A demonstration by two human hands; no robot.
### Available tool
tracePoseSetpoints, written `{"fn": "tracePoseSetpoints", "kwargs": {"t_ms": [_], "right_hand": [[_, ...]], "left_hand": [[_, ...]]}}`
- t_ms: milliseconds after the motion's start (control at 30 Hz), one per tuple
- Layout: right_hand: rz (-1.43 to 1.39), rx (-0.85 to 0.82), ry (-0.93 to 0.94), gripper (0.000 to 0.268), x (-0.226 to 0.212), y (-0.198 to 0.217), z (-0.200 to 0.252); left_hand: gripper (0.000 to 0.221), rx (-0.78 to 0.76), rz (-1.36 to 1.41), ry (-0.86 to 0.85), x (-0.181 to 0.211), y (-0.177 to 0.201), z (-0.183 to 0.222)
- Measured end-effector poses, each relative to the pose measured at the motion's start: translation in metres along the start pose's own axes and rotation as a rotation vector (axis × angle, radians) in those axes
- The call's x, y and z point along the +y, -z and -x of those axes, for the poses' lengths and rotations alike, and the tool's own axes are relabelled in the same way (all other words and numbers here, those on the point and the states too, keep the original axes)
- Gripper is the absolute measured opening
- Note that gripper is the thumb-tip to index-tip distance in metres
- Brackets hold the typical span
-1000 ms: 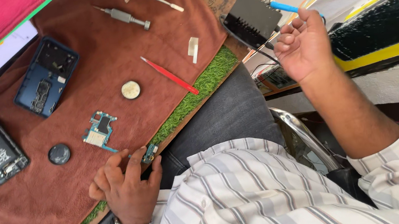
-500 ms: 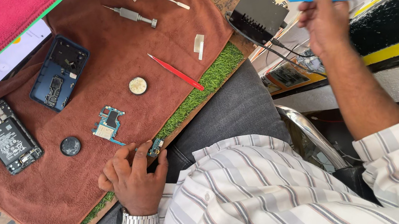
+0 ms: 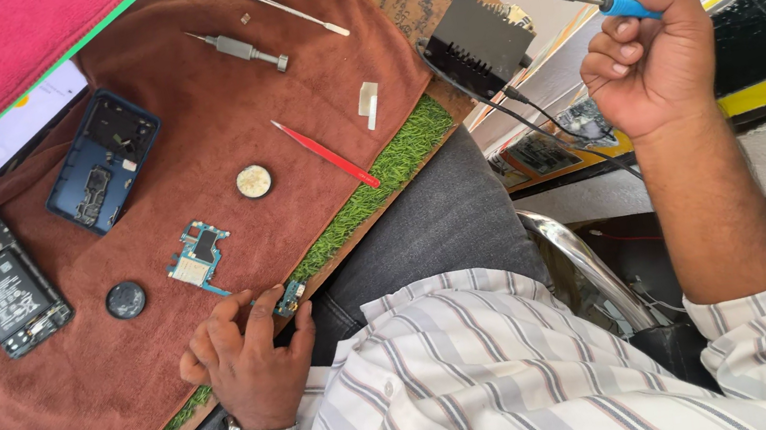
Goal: The person uses a hot air rework station to heat a small electronic component on a circuit board. They then use tweezers to remove the component and a soldering iron to clean the solder pads on the board. The person also handles a small green container and a screwdriver during the process.
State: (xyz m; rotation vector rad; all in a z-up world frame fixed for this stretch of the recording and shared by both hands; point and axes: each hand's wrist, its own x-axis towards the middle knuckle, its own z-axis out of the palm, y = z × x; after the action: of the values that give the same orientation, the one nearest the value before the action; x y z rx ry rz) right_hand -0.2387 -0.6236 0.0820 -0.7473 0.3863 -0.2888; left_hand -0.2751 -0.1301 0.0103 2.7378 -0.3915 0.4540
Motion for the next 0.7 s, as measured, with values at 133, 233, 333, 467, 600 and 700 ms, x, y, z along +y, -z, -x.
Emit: {"fn": "tracePoseSetpoints", "kwargs": {"t_ms": [133,233,333,467,600,700], "right_hand": [[0.034,-0.078,-0.006,0.016,0.016,-0.027,0.007],[0.189,-0.189,0.106,0.019,0.039,-0.042,0.011],[0.353,-0.331,0.257,0.021,0.061,-0.052,0.019],[0.89,-0.449,0.692,0.023,0.085,-0.065,0.03],[0.93,-0.393,0.662,0.017,0.101,-0.058,0.039],[0.852,-0.394,0.68,0.016,0.109,-0.043,0.032]], "left_hand": [[0.036,0.002,0.029,0.01,0.001,0.001,-0.001],[0.038,0.012,0.093,-0.003,0.002,0.003,-0.005],[0.038,0.049,0.119,-0.023,0.008,0.015,-0.011],[0.026,0.08,0.143,-0.056,0.029,0.028,-0.028],[0.02,0.087,0.221,-0.096,0.053,0.01,-0.069],[0.015,0.078,0.261,-0.09,0.063,-0.019,-0.111]]}}
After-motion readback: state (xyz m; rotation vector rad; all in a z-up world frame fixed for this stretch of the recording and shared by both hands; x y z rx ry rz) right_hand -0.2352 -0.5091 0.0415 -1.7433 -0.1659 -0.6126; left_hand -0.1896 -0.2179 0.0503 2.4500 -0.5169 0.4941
